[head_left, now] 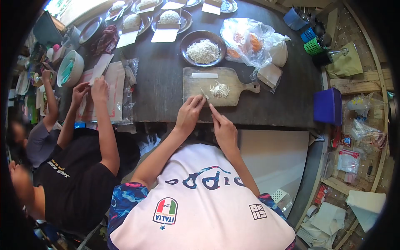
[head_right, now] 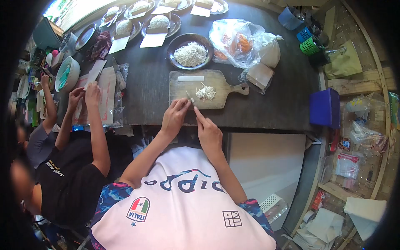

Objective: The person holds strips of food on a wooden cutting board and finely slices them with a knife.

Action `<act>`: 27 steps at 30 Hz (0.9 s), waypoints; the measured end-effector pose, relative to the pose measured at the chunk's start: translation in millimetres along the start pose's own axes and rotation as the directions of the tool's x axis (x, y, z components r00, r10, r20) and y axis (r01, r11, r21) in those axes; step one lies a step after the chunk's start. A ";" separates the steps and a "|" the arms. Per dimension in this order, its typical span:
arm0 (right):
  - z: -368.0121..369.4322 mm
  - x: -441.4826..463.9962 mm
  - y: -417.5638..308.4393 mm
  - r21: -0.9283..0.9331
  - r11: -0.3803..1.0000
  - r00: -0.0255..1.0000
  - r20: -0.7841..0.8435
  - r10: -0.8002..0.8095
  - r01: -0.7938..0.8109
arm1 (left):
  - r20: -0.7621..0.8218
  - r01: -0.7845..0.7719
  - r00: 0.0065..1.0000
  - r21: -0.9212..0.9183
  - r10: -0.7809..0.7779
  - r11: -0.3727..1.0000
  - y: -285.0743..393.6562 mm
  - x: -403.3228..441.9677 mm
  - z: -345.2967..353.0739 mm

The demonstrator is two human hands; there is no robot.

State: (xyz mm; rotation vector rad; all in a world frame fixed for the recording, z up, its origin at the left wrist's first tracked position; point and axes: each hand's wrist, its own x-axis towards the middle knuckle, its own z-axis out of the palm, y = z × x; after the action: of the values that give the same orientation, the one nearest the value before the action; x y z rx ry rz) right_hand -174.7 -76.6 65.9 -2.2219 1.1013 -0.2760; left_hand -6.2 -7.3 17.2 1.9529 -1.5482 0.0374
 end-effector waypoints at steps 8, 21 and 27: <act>5.6 -0.4 3.8 0.045 0.999 1.000 0.002 0.007 -0.007 | -0.011 -0.008 1.000 0.005 0.008 1.000 5.4 -0.7 -4.0; 2.3 -4.6 1.4 0.040 0.999 1.000 0.001 -0.010 0.010 | -0.016 0.037 0.999 -0.033 -0.038 0.999 4.5 -3.9 -0.5; -2.3 -14.4 2.8 0.014 1.000 0.999 0.035 0.024 -0.024 | -0.022 0.018 1.000 -0.020 -0.019 1.000 2.8 -2.1 1.3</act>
State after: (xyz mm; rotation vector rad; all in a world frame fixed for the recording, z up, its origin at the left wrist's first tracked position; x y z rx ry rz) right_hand -186.6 -67.8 67.1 -2.1908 1.1031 -0.2330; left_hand -9.8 -6.4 16.6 1.9449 -1.5107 0.0349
